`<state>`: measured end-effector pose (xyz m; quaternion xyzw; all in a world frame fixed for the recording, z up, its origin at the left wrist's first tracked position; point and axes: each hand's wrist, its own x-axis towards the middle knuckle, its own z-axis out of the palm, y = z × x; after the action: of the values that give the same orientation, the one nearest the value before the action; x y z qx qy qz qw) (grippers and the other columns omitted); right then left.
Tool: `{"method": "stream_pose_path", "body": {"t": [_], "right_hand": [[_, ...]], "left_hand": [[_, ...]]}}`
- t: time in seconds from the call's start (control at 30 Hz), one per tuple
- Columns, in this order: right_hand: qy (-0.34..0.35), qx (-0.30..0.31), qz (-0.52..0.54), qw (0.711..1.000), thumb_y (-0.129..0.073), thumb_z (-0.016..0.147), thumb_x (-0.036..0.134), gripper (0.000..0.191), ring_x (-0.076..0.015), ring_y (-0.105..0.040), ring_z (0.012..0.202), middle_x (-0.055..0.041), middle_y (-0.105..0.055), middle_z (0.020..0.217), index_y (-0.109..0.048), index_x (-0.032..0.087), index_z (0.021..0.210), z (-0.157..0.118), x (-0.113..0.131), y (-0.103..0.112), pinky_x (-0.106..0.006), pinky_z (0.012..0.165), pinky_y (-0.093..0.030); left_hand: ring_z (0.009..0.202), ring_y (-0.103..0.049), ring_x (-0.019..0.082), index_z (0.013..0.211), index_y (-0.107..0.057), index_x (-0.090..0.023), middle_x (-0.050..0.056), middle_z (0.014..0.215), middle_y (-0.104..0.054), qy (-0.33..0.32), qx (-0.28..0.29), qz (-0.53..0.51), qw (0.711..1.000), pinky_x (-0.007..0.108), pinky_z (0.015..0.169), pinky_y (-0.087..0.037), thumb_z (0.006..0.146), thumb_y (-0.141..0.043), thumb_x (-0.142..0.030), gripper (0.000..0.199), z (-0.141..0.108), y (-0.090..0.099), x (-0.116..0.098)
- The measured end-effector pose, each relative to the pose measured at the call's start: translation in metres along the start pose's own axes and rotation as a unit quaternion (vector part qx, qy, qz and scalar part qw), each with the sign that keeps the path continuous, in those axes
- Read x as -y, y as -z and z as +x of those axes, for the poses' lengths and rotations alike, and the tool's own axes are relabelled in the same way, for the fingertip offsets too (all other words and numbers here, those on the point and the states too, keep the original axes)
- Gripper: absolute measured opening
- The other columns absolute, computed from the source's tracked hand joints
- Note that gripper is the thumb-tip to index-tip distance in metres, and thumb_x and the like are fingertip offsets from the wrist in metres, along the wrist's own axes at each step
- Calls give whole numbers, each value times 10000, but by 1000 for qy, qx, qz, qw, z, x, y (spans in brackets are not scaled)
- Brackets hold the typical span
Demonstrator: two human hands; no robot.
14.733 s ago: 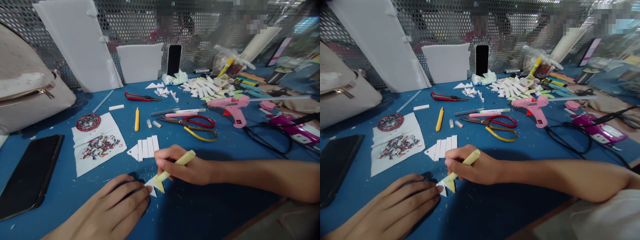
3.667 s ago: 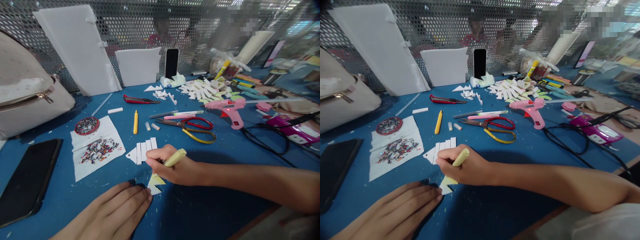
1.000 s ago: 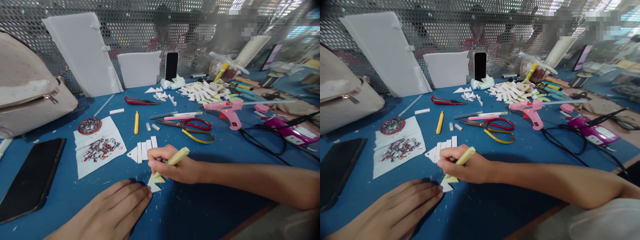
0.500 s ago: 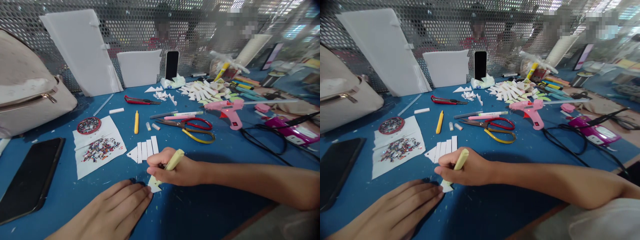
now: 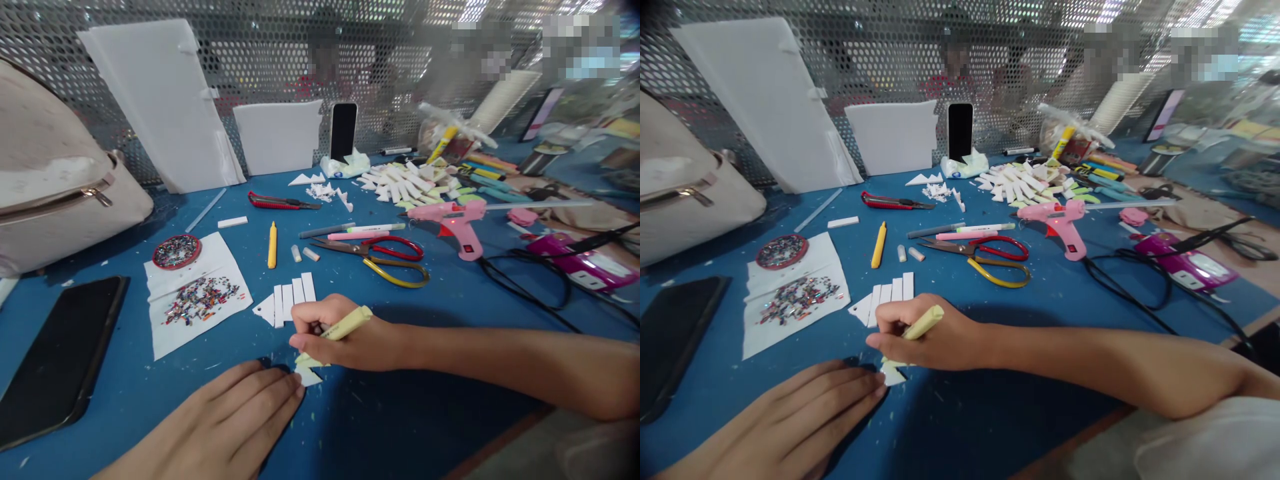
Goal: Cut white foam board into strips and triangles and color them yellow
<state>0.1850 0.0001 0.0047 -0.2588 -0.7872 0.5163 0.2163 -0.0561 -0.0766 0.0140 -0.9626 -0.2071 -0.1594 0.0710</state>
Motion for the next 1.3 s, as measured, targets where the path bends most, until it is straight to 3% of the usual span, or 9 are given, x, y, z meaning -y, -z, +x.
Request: {"method": "stream_pose_path", "body": {"t": [0.13, 0.3, 0.43, 0.7, 0.87, 1.17, 1.3], "right_hand": [[14, 34, 8, 999, -523, 990, 411, 456, -81, -321, 556, 55, -368, 592, -355, 188, 629, -1, 0, 1, -230, 516, -249], [11, 9, 21, 1000, -586, 965, 410, 398, -78, -352, 568, 59, -406, 615, -406, 186, 690, -2, -1, 1, -212, 515, -267], [20, 34, 11, 999, -535, 993, 414, 468, -73, -317, 551, 57, -370, 583, -356, 182, 628, -2, -1, 1, -221, 509, -247], [11, 39, 1, 999, -494, 1006, 456, 485, -85, -329, 557, 45, -394, 582, -397, 181, 618, -2, -2, 0, -235, 519, -263], [12, 34, 4, 999, -517, 996, 437, 457, -85, -340, 558, 46, -409, 593, -396, 184, 635, -3, -3, 0, -230, 519, -269], [17, 37, -8, 999, -503, 1004, 433, 476, -82, -327, 555, 49, -391, 578, -371, 183, 620, -2, -2, 1, -234, 526, -261], [-2, 10, 12, 1000, -581, 967, 422, 387, -83, -377, 587, 50, -452, 628, -438, 181, 701, -1, -2, 1, -217, 537, -289]], "left_hand": [[1130, -626, 141, 1274, -678, -185, -30, 1249, -727, -3, -1, -2, 1000, 237, 1094, -406, 1111, -367, -351, 388, 0, 0, 1], [1149, -618, 147, 1296, -664, -176, -19, 1276, -714, -4, 4, -5, 1000, 236, 1093, -412, 1105, -385, -361, 386, 0, -1, 1], [1135, -625, 144, 1287, -674, -174, -12, 1248, -725, -4, 1, -14, 1000, 223, 1060, -450, 1097, -412, -357, 372, 1, 1, 1], [1141, -628, 140, 1293, -671, -184, -16, 1267, -718, -6, 4, -12, 1000, 232, 1113, -408, 1102, -401, -342, 366, -1, 1, 1], [1127, -636, 125, 1268, -689, -180, -25, 1236, -732, 0, -6, -24, 1000, 206, 1101, -426, 1102, -393, -270, 350, 1, 1, 1], [1164, -613, 149, 1293, -675, -174, -7, 1282, -708, -4, -4, -19, 1000, 246, 1137, -392, 1100, -405, -339, 371, -1, -1, 0], [1131, -629, 136, 1267, -687, -186, -28, 1247, -727, 0, -8, -12, 1000, 221, 1099, -412, 1109, -368, -364, 398, 2, 1, 1]]}}
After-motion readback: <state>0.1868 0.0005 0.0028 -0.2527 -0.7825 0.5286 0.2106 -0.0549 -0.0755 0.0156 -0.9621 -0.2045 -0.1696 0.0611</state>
